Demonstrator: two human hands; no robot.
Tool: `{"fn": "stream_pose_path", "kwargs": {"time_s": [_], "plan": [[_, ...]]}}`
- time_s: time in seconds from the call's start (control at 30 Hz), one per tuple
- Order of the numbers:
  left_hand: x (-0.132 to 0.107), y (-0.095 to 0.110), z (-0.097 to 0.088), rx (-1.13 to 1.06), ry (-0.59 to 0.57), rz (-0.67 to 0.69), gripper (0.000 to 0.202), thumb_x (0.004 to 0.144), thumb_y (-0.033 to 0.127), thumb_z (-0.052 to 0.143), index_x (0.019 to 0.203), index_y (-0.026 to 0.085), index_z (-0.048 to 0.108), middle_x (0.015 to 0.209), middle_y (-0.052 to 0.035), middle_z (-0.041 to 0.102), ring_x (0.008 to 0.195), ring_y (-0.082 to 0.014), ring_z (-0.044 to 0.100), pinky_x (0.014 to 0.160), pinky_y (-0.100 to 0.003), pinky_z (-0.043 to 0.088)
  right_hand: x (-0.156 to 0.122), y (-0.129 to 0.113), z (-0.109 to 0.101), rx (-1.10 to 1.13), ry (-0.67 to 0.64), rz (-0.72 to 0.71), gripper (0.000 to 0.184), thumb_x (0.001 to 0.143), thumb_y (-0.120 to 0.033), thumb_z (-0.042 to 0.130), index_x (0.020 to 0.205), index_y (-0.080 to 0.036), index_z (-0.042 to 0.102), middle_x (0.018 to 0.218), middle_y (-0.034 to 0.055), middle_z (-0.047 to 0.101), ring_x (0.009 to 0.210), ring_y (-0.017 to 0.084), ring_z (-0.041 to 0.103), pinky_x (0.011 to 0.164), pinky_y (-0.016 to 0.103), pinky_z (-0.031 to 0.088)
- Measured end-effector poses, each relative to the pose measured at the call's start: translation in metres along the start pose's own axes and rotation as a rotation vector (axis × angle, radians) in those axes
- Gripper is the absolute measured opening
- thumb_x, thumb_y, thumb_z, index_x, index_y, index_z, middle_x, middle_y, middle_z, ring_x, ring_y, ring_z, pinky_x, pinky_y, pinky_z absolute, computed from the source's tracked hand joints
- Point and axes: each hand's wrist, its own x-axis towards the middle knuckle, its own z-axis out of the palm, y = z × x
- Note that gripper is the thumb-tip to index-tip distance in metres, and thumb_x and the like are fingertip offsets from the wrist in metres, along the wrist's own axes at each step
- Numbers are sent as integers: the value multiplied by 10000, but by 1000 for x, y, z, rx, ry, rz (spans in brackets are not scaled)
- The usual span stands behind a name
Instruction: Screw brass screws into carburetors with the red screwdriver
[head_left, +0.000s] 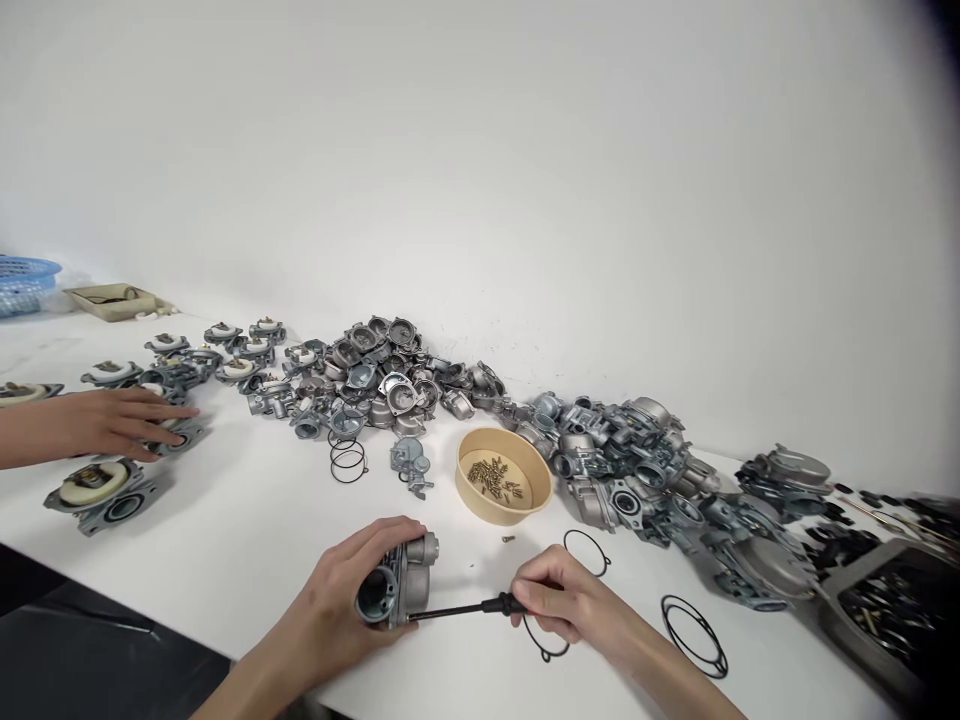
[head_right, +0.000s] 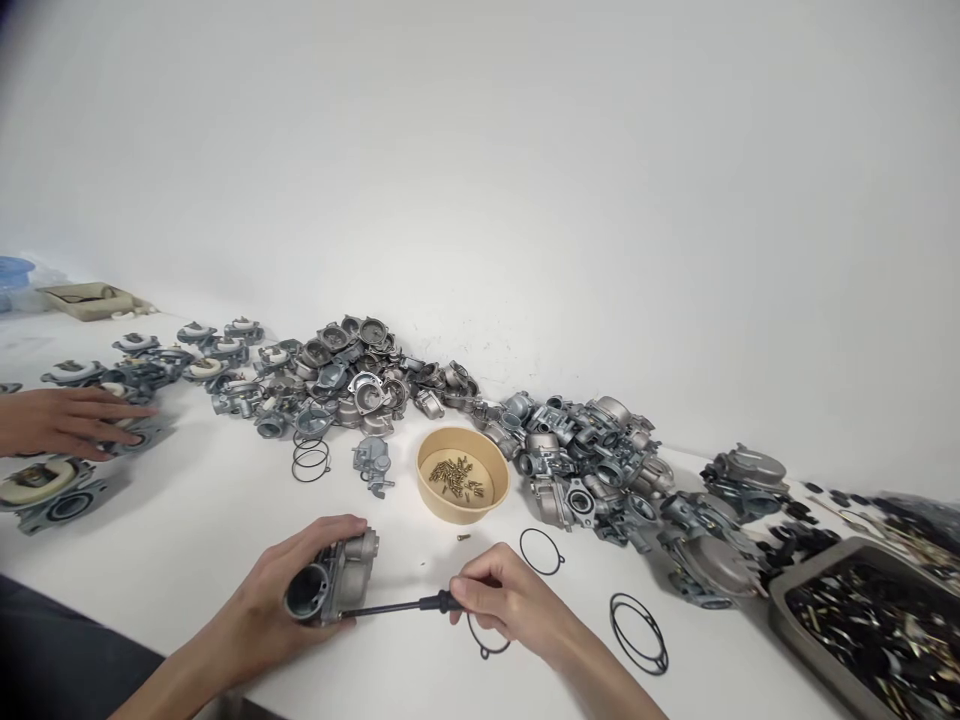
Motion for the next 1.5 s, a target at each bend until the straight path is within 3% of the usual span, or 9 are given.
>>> {"fn": "stream_pose_path", "kwargs": {"time_s": [0.1,0.27,0.43,0.6,0.7,0.83,1.1,1.27,1.5], "plan": [[-2,2,1,-34,-16,-81,769,750,159,843,1443,336,560,1433,-76,711,1312,-312,689,1109,-372,558,-6,-4,0,-135,102,-163,547,953,-657,656,782,-141,720,559,-39,402,497,82,250,470,257,151],[-8,4,3,-20,10,-287,897,688,212,871,1504,350,523,1419,-73,722,1244,-340,708,1078,-425,560,-18,-13,-4,-572,219,-471,277,1018,-402,647,950,-181,799,661,48,656,572,159,524,566,294,379],[-7,5,2,-46,25,-294,946,659,271,893,1516,343,498,1330,-60,767,1178,-333,727,1084,-432,535,-23,-17,-1,-958,228,-663,290,1106,-323,517,1185,-190,762,813,92,743,706,221,658,619,325,457],[-3,8,-1,-75,63,-344,909,668,295,859,1505,321,506,1266,-43,779,924,-252,766,989,-381,580,-26,-14,12,-1191,332,-768,227,1094,-310,522,1084,-173,702,790,85,732,655,212,643,557,328,402],[-3,7,0,-62,55,-298,897,673,277,847,1504,307,511,1254,-53,787,984,-270,764,1010,-390,570,-26,-11,16,-1191,366,-816,239,1098,-237,452,1010,-181,668,686,42,661,563,186,555,530,329,316],[-7,1,2,-19,40,-237,907,672,229,842,1509,323,505,1295,-55,779,1122,-298,747,1036,-391,557,-26,-9,16,-1126,330,-765,283,1119,-253,398,1007,-186,649,671,12,609,552,177,523,561,329,288],[-14,-9,5,32,48,-123,979,675,189,885,1529,399,455,1378,-8,750,1113,-258,771,990,-312,579,-28,-13,13,-960,140,-475,496,1150,-486,314,917,-199,646,692,13,595,603,169,537,646,317,345],[-11,-8,4,31,31,-73,990,689,160,895,1532,418,446,1406,1,735,1128,-243,765,986,-283,583,-25,-16,10,-850,62,-296,522,1123,-559,378,811,-209,608,684,-4,523,621,162,466,681,308,355],[-6,-1,4,-58,78,-93,849,705,156,852,1465,371,541,1377,-20,739,1160,-255,734,1001,-298,559,-14,-7,10,-738,85,-382,418,1086,-499,489,878,-201,697,660,-15,465,599,155,418,611,305,314]]}}
